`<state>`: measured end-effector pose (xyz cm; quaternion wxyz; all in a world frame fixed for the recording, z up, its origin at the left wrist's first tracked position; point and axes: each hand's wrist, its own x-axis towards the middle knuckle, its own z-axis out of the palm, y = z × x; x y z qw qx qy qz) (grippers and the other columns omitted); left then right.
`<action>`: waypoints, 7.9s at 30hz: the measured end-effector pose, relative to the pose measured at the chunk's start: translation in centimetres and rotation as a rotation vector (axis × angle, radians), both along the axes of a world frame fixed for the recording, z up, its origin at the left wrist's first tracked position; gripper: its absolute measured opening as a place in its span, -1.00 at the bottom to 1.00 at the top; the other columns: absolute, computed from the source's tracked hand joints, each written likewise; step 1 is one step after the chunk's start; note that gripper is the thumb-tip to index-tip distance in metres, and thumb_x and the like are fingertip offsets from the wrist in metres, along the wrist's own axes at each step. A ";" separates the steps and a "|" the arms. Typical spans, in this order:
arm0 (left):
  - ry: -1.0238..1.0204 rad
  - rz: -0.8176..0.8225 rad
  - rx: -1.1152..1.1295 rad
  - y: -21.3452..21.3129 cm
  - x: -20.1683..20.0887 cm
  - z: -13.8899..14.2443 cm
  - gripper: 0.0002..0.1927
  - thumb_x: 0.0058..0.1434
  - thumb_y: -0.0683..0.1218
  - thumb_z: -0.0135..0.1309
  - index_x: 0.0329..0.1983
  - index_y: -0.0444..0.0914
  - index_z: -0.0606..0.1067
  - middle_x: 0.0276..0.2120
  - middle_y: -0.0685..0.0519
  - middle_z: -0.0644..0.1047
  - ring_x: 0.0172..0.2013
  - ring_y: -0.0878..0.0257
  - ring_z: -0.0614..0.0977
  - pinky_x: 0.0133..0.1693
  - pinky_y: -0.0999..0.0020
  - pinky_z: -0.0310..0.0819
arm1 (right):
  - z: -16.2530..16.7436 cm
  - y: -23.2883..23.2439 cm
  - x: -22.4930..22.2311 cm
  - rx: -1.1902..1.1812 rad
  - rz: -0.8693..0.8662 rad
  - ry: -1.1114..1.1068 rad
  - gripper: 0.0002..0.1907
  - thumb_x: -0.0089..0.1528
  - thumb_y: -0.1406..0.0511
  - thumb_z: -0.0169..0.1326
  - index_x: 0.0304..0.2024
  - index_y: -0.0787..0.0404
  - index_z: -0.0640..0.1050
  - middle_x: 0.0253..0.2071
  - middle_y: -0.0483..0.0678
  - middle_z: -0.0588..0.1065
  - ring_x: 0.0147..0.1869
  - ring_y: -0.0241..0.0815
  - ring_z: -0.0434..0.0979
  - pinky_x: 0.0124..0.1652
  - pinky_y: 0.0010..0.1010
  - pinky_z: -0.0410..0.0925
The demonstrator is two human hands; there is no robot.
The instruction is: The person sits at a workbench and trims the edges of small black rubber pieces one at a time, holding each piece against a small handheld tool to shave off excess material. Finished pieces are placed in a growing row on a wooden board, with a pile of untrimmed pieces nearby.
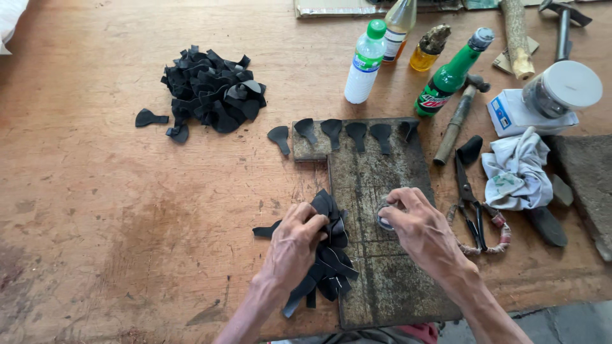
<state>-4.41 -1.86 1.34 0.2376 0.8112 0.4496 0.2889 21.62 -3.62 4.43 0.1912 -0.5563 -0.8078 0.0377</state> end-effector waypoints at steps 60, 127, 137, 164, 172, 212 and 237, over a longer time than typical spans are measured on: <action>-1.315 0.028 -0.964 -1.5 2.7 -0.1 -0.74 0.17 -0.36 0.25 -0.05 -0.44 0.61 -0.21 -0.15 0.68 -0.23 0.21 0.72 -0.15 0.39 0.69 | 3.0 -3.2 -1.0 0.032 -0.044 0.498 -0.80 0.16 0.38 0.26 -0.15 0.14 0.67 -0.13 -0.08 0.65 -0.05 -0.24 0.67 -0.10 -0.48 0.56; -1.474 -0.140 -1.114 -1.5 4.0 0.4 -0.74 0.20 -0.35 0.22 -0.03 -0.43 0.57 -0.17 -0.14 0.66 -0.21 0.23 0.71 -0.18 0.37 0.70 | 3.1 -3.2 -2.2 -0.028 -0.010 0.746 -0.84 0.18 0.34 0.25 -0.18 0.12 0.63 -0.24 -0.12 0.67 -0.20 -0.33 0.71 -0.28 -0.55 0.61; -1.467 -0.131 -1.060 -1.4 3.9 0.6 -0.72 0.17 -0.37 0.21 -0.03 -0.43 0.57 -0.11 -0.15 0.65 -0.11 0.19 0.71 -0.07 0.36 0.69 | 3.1 -3.9 -2.1 -0.107 0.109 0.734 -0.88 0.19 0.34 0.25 -0.21 0.11 0.64 -0.25 -0.15 0.68 -0.22 -0.35 0.72 -0.27 -0.54 0.61; -1.661 0.041 -0.921 -0.8 5.1 0.3 -0.76 0.16 -0.40 0.24 -0.14 -0.35 0.51 -0.07 -0.04 0.58 -0.07 0.30 0.64 -0.01 0.46 0.62 | 1.8 -4.9 -3.1 -0.021 0.068 0.769 -0.88 0.19 0.32 0.25 -0.21 0.12 0.64 -0.28 -0.13 0.67 -0.25 -0.36 0.69 -0.31 -0.56 0.58; -1.439 -0.044 -1.025 -1.2 4.7 2.0 -0.30 0.07 -0.34 0.29 0.29 -0.35 0.32 -0.21 -0.06 0.60 -0.22 0.25 0.68 -0.21 0.36 0.66 | 2.0 -4.1 -2.2 0.006 0.004 0.829 -0.87 0.20 0.30 0.23 -0.19 0.12 0.64 -0.30 -0.15 0.66 -0.29 -0.37 0.66 -0.34 -0.56 0.55; -1.520 0.030 -1.016 -1.4 4.4 1.5 -0.49 0.13 -0.29 0.28 0.14 -0.37 0.40 -0.26 -0.04 0.61 -0.32 0.26 0.67 -0.28 0.41 0.63 | 3.1 -4.2 -3.0 -0.023 0.037 0.751 -0.87 0.21 0.28 0.23 -0.18 0.12 0.64 -0.30 -0.13 0.67 -0.27 -0.35 0.69 -0.34 -0.54 0.57; -1.700 0.172 -0.998 -0.9 5.5 0.9 -0.65 0.19 -0.34 0.19 0.04 -0.33 0.45 -0.18 -0.05 0.57 -0.26 0.24 0.65 -0.26 0.43 0.63 | 2.3 -3.9 -4.5 0.062 0.056 0.673 -0.85 0.20 0.29 0.24 -0.19 0.14 0.60 -0.23 -0.10 0.65 -0.16 -0.30 0.69 -0.25 -0.47 0.58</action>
